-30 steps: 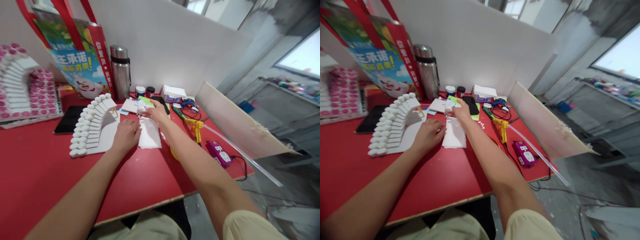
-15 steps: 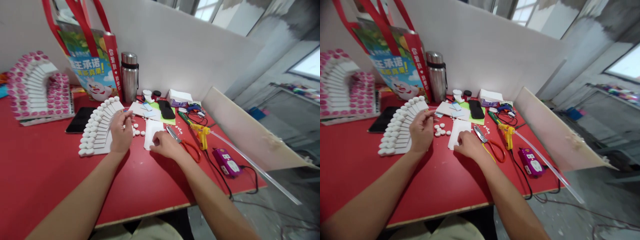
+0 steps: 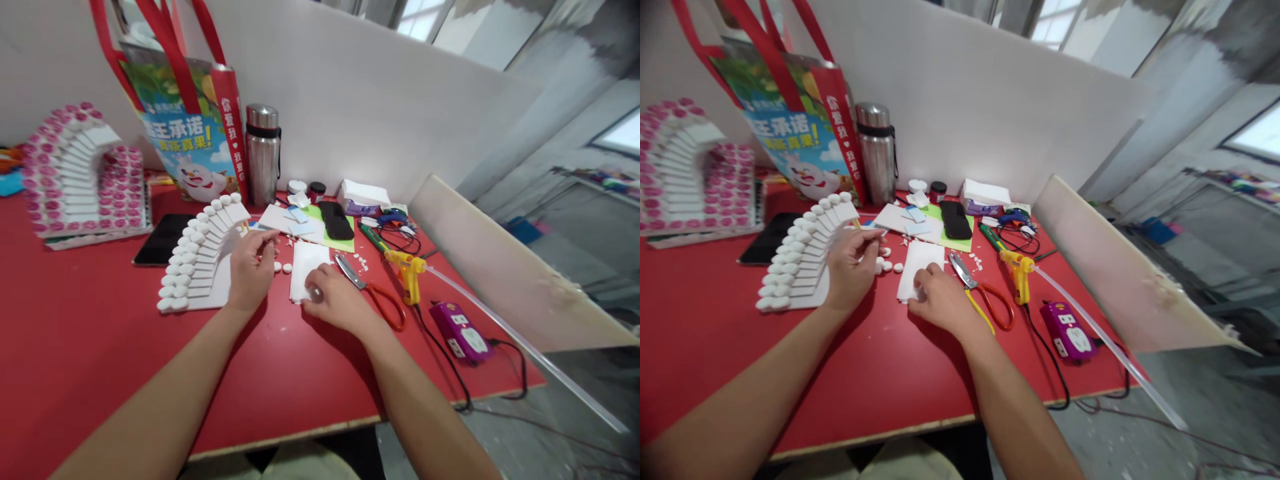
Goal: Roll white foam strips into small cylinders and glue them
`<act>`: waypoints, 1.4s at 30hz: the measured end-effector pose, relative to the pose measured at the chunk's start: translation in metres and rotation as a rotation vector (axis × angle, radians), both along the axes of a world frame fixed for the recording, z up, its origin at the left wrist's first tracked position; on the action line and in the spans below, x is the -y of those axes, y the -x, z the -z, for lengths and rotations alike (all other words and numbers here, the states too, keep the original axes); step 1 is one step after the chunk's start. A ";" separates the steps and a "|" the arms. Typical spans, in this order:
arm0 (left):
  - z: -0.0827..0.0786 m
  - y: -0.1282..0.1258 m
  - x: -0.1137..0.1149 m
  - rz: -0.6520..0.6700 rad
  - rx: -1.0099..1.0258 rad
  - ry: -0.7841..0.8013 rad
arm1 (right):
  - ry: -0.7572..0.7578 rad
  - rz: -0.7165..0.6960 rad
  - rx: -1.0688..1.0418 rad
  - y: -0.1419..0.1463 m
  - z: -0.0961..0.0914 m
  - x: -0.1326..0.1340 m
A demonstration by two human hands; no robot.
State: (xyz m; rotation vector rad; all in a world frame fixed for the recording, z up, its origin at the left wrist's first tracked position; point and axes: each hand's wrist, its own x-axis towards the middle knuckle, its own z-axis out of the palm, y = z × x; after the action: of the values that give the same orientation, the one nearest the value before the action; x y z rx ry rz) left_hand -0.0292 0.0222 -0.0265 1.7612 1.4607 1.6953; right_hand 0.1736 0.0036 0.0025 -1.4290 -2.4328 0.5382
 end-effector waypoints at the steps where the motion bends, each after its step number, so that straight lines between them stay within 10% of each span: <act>1: 0.000 -0.001 0.000 0.016 0.002 -0.012 | -0.005 -0.019 -0.027 -0.002 0.002 -0.002; 17: 0.000 -0.006 0.003 0.048 0.079 -0.028 | 0.017 0.395 -0.898 -0.026 0.003 -0.017; 31: -0.009 -0.022 0.015 0.268 0.087 0.027 | 0.707 0.288 -1.461 -0.013 -0.008 -0.012; 42: -0.012 -0.043 0.029 0.353 0.126 0.084 | 0.590 0.267 -1.400 -0.006 -0.004 -0.011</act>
State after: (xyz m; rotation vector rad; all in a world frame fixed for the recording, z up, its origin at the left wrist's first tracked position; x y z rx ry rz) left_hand 0.0137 -0.0067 -0.0147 1.7124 1.0763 1.5087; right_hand 0.1801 0.0148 0.0063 -0.8955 -0.9787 1.5654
